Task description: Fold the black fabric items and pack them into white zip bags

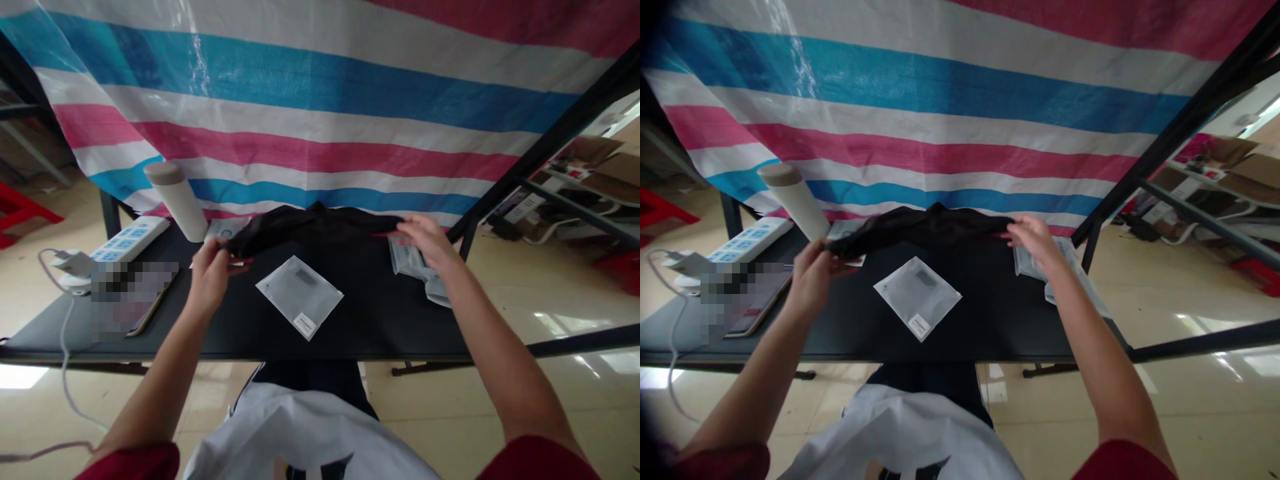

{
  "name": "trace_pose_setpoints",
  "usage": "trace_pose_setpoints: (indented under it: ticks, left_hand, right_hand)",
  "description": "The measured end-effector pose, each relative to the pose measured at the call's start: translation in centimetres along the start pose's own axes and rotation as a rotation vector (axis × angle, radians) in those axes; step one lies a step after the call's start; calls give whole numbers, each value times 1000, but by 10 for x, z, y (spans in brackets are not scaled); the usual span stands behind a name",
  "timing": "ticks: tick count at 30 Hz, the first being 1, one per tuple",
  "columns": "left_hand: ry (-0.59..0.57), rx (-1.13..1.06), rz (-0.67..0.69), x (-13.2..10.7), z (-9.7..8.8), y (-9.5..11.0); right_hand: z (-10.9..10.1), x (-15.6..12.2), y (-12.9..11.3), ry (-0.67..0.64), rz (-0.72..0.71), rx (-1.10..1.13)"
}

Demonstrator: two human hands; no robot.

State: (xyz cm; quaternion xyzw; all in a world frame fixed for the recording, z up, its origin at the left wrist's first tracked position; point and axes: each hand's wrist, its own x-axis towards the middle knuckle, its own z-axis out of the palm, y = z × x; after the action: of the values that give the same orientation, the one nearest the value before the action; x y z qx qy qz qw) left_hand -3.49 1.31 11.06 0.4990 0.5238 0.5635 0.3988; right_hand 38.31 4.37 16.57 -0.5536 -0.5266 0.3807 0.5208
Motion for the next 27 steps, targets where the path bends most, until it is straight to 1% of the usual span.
trace_pose_setpoints:
  ticks: [1,3,4,5,7,8,10,12,14,16,17,19,21,22,23,24,25,27]
  left_hand:
    - [-58,55,-74,-18,-2,-18]
    - [-191,221,-119,-48,-5,-53]
    - [-237,322,-90,-58,-6,-67]
    - [-282,419,-31,-64,-8,-79]
    - [-341,562,78,-66,-10,-94]
    - [-364,608,120,-62,-11,-97]
    - [-396,661,163,-46,-11,-99]
    - [-387,671,180,-26,-11,-98]
    - [-317,639,191,-9,-12,-94]
    - [-236,580,204,-2,-13,-88]
    - [-212,556,210,-2,-15,-84]
    - [-217,532,222,-11,-20,-77]
    - [-254,557,230,-22,-25,-72]
    - [-268,588,226,-26,-28,-70]
    - [-266,616,213,-28,-29,-68]
    - [-252,629,185,-26,-29,-67]
    - [-235,623,139,-21,-27,-66]
    - [-195,537,31,0,-19,-60]
  right_hand:
    - [2,-14,21,-24,84,-24]
    - [5,-40,62,-66,232,-70]
    - [5,-51,79,-87,277,-79]
    - [5,-62,95,-96,311,-81]
    - [4,-77,120,-80,339,-88]
    - [2,-83,129,-76,342,-90]
    - [-1,-90,141,-74,337,-97]
    - [-3,-94,146,-72,323,-108]
    - [-6,-98,143,-58,285,-128]
    - [-8,-108,134,-59,217,-165]
    - [-10,-114,128,-89,190,-189]
    - [-13,-130,117,-221,183,-237]
    - [-15,-143,109,-385,236,-256]
    - [-15,-147,107,-434,270,-243]
    - [-15,-148,106,-442,302,-208]
    - [-14,-145,105,-408,329,-152]
    - [-12,-140,104,-343,350,-81]
    - [-7,-120,101,-161,356,78]
